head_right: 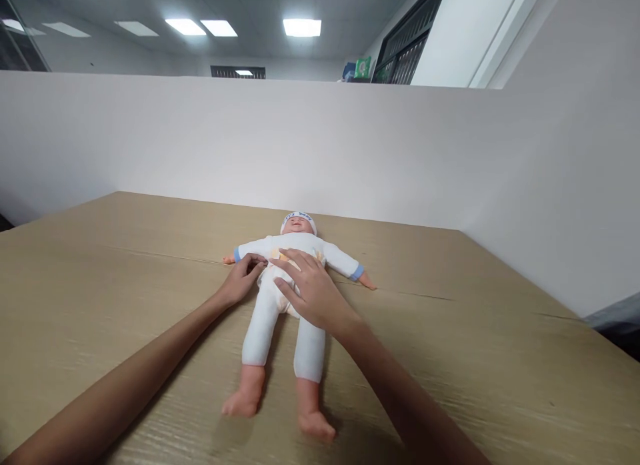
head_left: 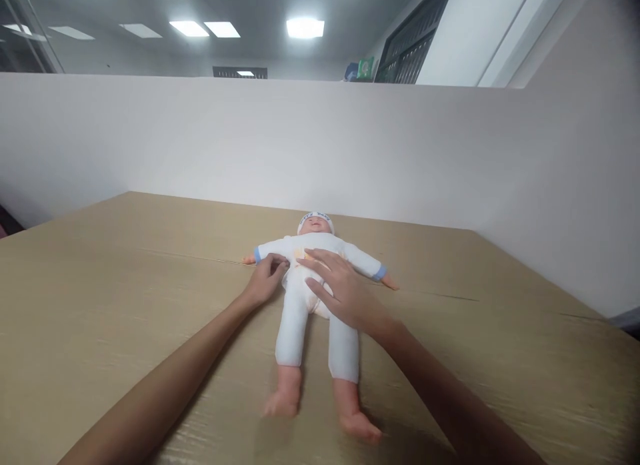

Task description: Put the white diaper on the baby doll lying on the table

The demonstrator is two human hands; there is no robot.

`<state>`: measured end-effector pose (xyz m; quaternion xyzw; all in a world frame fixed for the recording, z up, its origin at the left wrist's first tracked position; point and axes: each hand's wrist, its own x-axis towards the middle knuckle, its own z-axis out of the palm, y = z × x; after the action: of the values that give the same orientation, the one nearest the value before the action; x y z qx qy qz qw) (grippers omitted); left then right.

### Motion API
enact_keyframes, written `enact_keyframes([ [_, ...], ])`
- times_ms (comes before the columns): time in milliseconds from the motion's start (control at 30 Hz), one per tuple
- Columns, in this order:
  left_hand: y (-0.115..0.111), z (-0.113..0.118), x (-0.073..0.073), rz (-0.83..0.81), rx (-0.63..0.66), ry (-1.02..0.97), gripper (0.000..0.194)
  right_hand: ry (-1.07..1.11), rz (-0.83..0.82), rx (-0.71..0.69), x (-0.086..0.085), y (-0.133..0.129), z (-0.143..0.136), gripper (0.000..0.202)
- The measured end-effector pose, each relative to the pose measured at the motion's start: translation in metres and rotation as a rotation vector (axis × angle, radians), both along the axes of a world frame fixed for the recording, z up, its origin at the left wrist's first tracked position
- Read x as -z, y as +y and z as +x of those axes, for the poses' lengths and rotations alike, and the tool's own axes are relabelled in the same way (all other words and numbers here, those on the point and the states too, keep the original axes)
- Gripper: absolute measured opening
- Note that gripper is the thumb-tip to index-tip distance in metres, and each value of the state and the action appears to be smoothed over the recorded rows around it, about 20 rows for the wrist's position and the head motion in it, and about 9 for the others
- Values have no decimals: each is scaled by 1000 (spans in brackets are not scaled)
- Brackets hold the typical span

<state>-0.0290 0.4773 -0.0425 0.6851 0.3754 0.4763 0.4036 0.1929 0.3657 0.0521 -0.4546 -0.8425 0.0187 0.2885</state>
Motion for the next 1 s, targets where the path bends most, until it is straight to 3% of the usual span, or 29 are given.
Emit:
enact_keyframes([
  [267, 1, 9, 2, -5, 49, 28, 25, 11, 55, 52, 25, 10, 0, 42],
  [567, 3, 11, -10, 62, -9, 9, 34, 1, 82, 57, 32, 13, 2, 41],
  [833, 30, 5, -35, -42, 272, 88, 39, -5, 73, 73, 31, 11, 1, 42],
  [1000, 40, 4, -40, -171, 391, 52, 48, -2, 74, 72, 30, 11, 1, 43],
])
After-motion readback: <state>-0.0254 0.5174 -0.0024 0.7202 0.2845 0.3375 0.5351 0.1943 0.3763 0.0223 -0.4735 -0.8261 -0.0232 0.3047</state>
